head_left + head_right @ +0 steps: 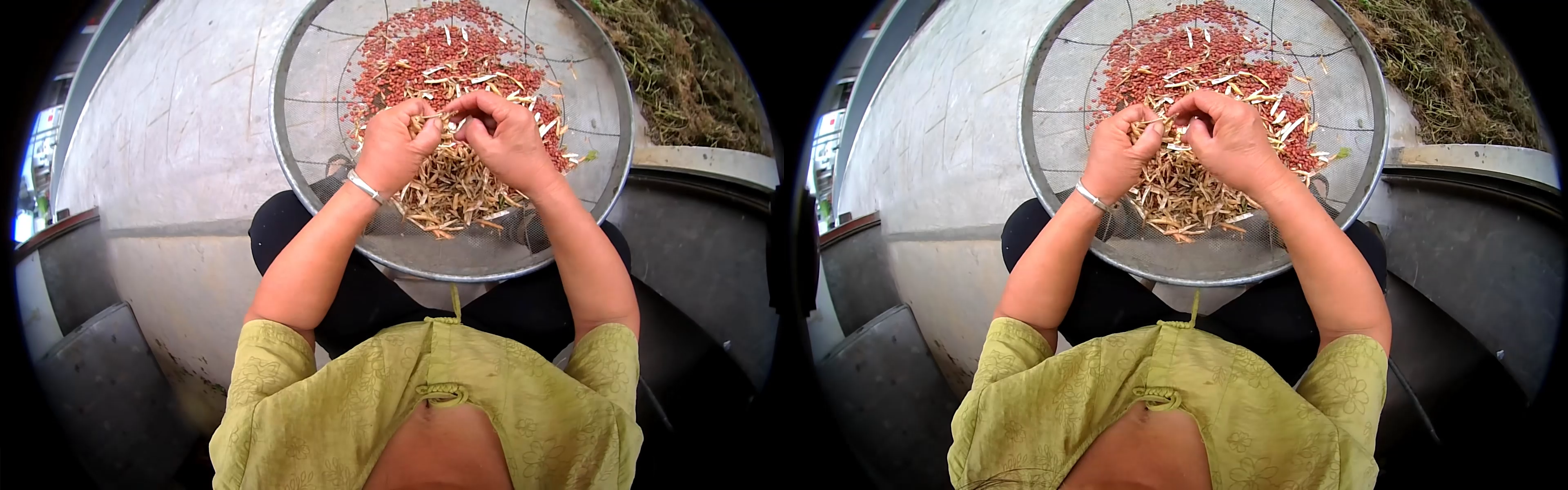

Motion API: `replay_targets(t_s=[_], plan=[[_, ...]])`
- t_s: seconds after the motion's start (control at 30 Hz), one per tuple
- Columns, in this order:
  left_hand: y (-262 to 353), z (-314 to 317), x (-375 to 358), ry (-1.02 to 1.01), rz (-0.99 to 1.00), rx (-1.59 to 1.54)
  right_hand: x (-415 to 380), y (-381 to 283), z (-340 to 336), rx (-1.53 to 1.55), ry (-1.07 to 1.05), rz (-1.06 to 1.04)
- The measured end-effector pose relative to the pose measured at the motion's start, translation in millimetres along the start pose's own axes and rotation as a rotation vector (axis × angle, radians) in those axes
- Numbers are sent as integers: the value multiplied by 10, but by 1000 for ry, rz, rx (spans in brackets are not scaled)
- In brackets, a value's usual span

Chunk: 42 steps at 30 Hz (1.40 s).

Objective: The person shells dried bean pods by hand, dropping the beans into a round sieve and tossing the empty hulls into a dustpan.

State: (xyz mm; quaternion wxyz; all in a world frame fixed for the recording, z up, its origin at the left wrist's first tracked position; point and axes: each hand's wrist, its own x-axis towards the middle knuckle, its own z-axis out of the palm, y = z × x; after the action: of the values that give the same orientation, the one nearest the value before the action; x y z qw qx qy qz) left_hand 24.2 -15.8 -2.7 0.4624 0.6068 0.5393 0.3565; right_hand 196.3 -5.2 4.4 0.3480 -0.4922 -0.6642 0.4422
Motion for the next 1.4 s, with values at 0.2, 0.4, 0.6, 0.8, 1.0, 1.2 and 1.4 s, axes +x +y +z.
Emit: replay_targets(t_s=[0.2, 0.4, 0.6, 0.8, 1.0, 1.2, 1.4], plan=[[77, 14, 40, 42, -361, -638, 32, -28, -34, 471, -99, 258], [220, -12, 5, -176, -538, -943, 12, -72, 137, 1041, -104, 409], [253, 62, -42, -190, -494, -858, -14, -208, 262, 835, 28, 376], [68, 75, -42, -222, -404, -983, -2, -75, 315, 874, 113, 304], [-42, 146, -52, -137, -369, -953, -6, -128, 376, 552, 161, -14], [29, 115, -111, 86, -545, -1039, -12, -121, 481, -335, 105, -610], [54, -4, -182, -198, -415, -1509, 18, -338, 373, -406, 92, -613]])
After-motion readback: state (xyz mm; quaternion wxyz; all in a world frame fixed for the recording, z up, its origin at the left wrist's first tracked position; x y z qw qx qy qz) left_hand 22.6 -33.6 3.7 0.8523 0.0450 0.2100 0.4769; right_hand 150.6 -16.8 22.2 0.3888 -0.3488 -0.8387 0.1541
